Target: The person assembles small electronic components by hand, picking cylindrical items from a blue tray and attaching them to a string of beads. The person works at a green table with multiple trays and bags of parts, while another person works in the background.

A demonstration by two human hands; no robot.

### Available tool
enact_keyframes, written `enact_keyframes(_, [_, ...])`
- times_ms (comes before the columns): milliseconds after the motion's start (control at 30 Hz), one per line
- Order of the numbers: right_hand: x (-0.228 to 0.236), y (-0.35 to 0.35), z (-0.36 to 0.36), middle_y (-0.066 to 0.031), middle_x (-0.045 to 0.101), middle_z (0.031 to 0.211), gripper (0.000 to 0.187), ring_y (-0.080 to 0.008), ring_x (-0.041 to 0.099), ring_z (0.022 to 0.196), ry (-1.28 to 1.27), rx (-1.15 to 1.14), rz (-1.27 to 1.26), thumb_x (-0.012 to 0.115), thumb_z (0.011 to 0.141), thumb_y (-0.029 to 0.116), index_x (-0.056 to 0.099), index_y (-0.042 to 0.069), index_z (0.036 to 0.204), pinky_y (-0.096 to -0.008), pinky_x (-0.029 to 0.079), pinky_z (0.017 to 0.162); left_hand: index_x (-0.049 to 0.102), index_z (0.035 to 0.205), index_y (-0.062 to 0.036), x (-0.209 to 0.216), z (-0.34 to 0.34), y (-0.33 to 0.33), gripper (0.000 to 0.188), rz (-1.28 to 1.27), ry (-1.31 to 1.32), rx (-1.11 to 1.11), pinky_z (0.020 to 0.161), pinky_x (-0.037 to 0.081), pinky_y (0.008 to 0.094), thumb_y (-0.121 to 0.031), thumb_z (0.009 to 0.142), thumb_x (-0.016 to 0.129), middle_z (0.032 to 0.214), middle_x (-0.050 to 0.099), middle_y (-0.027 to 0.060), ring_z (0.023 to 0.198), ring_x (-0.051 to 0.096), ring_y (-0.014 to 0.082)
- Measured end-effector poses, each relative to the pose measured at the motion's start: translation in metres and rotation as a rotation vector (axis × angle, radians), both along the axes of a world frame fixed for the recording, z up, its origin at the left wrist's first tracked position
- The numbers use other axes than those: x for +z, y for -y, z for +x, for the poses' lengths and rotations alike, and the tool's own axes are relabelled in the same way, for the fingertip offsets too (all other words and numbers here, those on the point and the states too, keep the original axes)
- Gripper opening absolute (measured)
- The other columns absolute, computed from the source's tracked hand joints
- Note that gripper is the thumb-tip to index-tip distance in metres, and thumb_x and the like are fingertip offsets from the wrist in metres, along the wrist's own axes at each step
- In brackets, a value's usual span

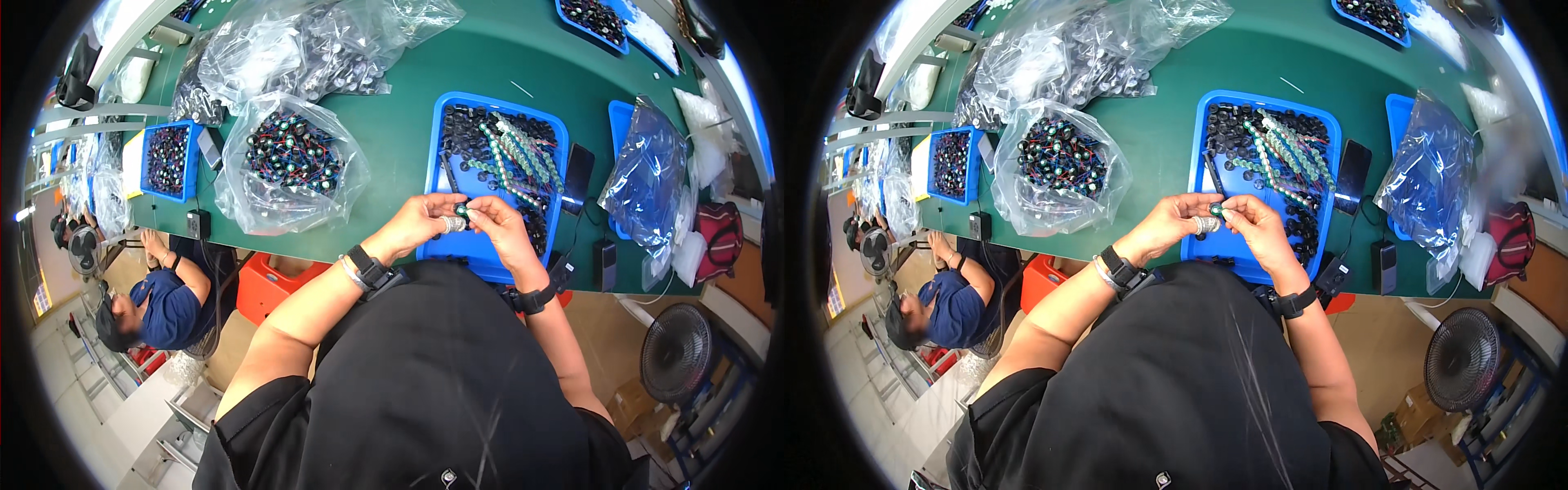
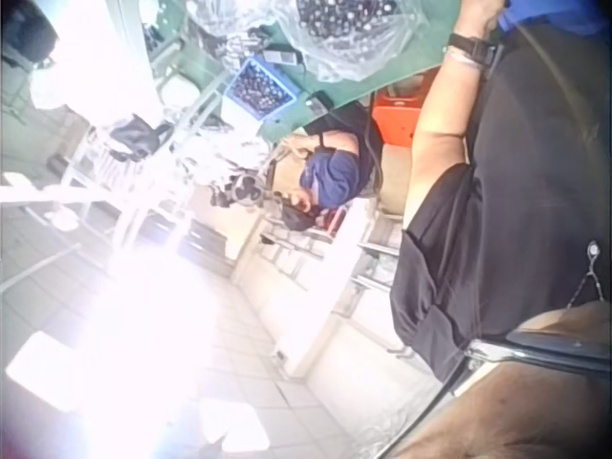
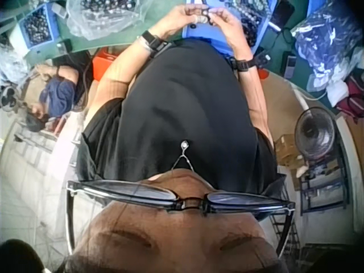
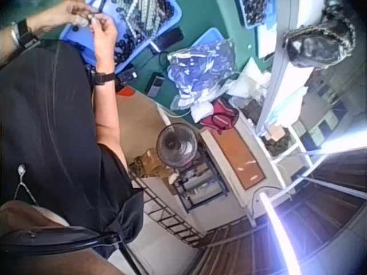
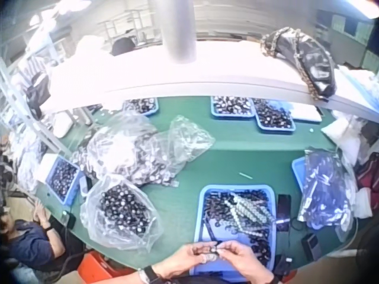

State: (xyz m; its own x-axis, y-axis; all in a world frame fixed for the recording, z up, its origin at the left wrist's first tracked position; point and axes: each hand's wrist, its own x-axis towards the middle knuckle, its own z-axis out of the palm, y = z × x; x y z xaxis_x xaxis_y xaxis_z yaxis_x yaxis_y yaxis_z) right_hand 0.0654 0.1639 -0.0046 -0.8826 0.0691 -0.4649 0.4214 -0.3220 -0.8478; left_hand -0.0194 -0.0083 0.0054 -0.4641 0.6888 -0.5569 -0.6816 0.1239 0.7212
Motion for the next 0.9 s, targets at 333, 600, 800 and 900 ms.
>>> enact_keyframes(333, [-0.017,0.002,0.003,-0.0018,0.061,0.081,0.01,-0.0083,0.056,0.068,0.087,0.068,0.141,0.06,0.088,0.008,0.06,0.002,0.096,-0.0218,0.045,0.061,0.053,0.121,0.0038,-0.011,0.006,0.002,0.04,-0.084,-0.07,0.025,0.081,0.048,0.0252,0.0,0.082,0.061,0.1,0.062,0.0075,0.089,0.059,0.0124])
enact_keyframes(600, [0.0,0.016,-0.004,-0.0103,0.066,0.085,0.016,-0.0148,0.065,0.073,0.147,0.154,0.243,0.053,0.088,0.001,0.059,-0.007,0.101,-0.0263,0.054,0.064,0.059,0.102,0.0043,-0.026,0.014,0.0,0.017,-0.254,-0.342,-0.022,0.072,0.05,0.0259,-0.002,0.087,0.058,0.093,0.064,0.0099,0.083,0.061,0.0133])
enact_keyframes(800, [0.009,0.035,-0.011,-0.0116,0.065,0.08,0.013,-0.0163,0.065,0.07,0.154,0.017,0.278,0.052,0.089,0.0,0.06,-0.007,0.097,-0.026,0.054,0.061,0.056,0.107,0.005,-0.021,0.014,0.002,0.02,-0.316,-0.469,0.187,0.067,0.051,0.0261,-0.001,0.088,0.054,0.092,0.065,0.0108,0.076,0.062,0.0138])
enact_keyframes(900, [0.008,0.033,-0.013,-0.0109,0.064,0.081,0.012,-0.0172,0.066,0.071,0.15,-0.025,0.219,0.052,0.089,0.0,0.059,-0.005,0.097,-0.0269,0.055,0.063,0.056,0.108,0.0056,-0.031,0.0,0.011,0.021,-0.296,-0.293,0.475,0.065,0.052,0.0267,-0.001,0.089,0.053,0.091,0.064,0.0104,0.071,0.061,0.014])
